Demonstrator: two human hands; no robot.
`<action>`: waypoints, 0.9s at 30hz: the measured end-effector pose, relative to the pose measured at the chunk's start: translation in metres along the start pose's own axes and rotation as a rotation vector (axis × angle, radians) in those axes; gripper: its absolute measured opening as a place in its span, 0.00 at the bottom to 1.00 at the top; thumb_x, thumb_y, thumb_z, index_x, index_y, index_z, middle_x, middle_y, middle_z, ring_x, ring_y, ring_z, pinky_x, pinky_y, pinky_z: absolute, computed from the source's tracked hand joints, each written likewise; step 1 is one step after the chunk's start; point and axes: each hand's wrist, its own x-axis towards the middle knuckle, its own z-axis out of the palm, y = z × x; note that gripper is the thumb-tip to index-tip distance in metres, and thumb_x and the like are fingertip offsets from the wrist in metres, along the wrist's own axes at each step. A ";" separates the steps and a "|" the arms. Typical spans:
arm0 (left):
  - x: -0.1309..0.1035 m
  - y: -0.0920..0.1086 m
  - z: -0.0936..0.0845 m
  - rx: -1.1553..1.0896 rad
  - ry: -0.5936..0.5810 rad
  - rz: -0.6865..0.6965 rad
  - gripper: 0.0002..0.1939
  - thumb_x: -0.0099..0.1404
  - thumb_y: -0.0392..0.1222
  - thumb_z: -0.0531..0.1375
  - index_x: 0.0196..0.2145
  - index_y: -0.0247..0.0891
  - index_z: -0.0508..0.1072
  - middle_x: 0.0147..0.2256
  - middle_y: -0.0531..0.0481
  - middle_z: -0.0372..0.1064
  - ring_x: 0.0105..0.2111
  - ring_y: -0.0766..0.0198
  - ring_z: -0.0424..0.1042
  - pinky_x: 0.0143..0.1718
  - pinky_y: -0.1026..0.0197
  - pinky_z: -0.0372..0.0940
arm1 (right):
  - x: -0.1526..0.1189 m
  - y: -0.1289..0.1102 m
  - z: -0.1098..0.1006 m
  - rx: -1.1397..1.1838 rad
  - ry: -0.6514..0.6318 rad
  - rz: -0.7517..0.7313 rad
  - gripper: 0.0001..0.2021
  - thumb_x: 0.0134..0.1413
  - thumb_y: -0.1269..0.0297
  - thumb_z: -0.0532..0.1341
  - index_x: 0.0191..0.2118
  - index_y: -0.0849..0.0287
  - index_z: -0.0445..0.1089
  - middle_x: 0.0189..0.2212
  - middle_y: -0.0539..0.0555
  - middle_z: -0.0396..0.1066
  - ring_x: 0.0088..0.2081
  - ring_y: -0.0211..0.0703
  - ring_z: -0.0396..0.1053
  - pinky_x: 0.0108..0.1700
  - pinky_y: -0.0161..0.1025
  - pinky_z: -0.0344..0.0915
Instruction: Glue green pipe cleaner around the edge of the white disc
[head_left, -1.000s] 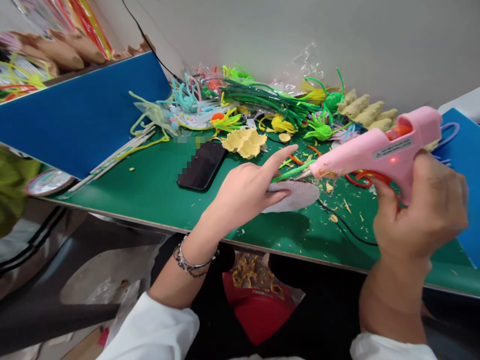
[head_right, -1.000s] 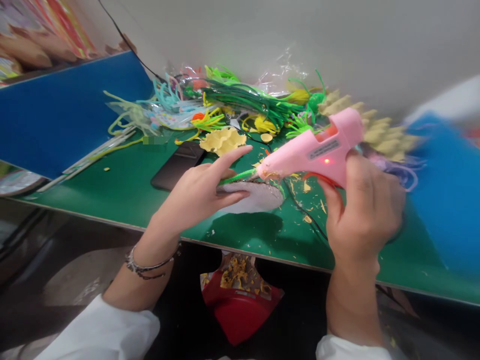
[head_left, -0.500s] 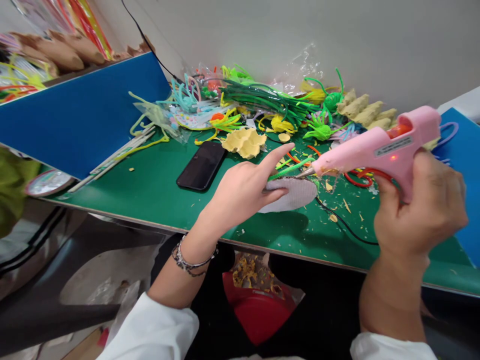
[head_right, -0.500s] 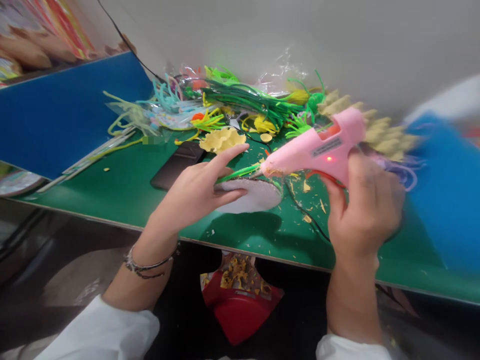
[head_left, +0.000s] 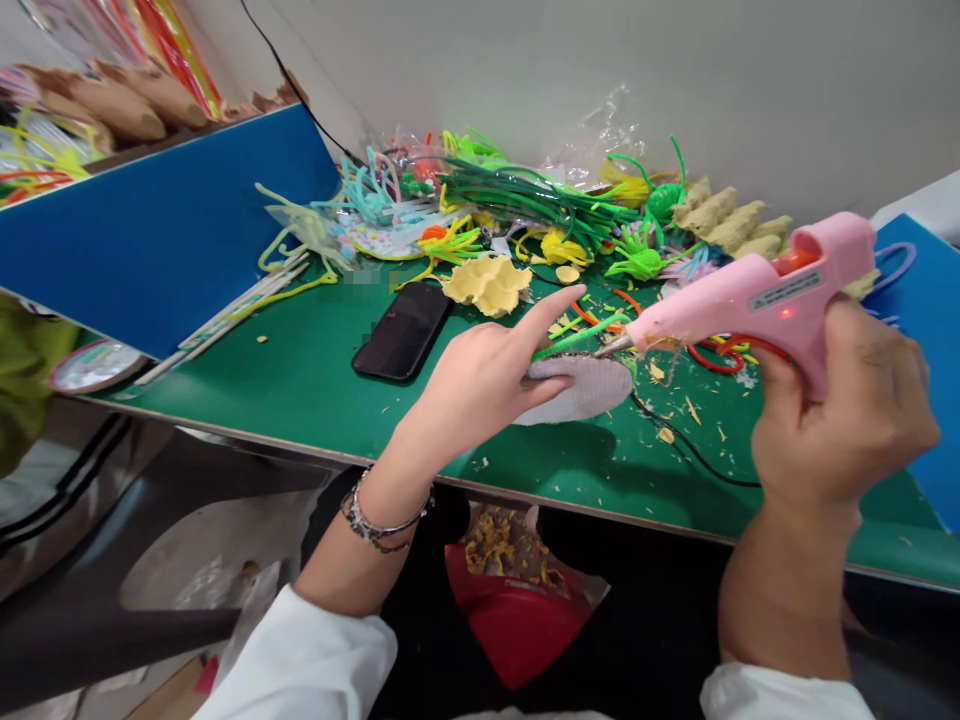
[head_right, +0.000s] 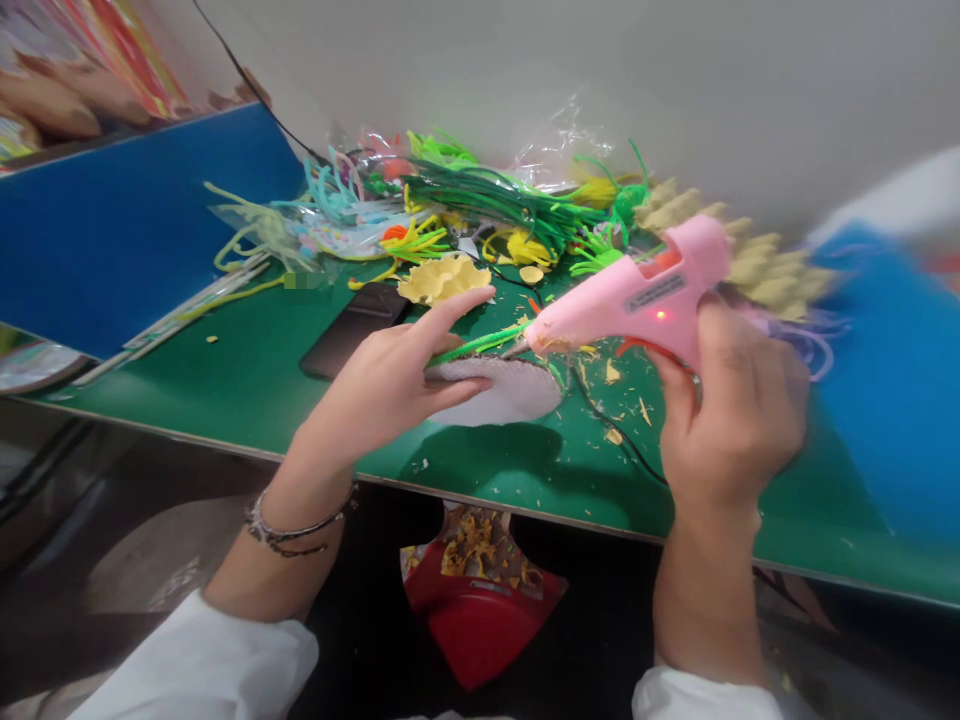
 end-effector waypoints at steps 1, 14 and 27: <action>0.000 0.000 0.000 -0.007 -0.004 -0.003 0.36 0.63 0.45 0.62 0.65 0.44 0.53 0.37 0.53 0.77 0.37 0.60 0.77 0.35 0.65 0.66 | 0.000 0.000 0.000 0.004 -0.004 -0.001 0.24 0.59 0.56 0.60 0.59 0.60 0.65 0.44 0.65 0.76 0.41 0.55 0.75 0.41 0.46 0.69; 0.001 -0.001 -0.003 -0.044 -0.049 -0.046 0.36 0.63 0.45 0.62 0.65 0.43 0.53 0.41 0.51 0.77 0.40 0.58 0.77 0.35 0.64 0.64 | -0.001 0.007 -0.001 0.004 -0.001 0.004 0.25 0.55 0.55 0.63 0.56 0.62 0.67 0.42 0.64 0.76 0.41 0.54 0.75 0.40 0.43 0.67; -0.001 -0.005 -0.004 0.025 -0.025 -0.037 0.37 0.63 0.46 0.63 0.65 0.42 0.53 0.34 0.51 0.76 0.36 0.58 0.77 0.32 0.65 0.62 | -0.002 0.011 0.000 0.006 -0.002 -0.004 0.25 0.57 0.54 0.61 0.56 0.62 0.68 0.41 0.64 0.77 0.40 0.54 0.76 0.40 0.45 0.69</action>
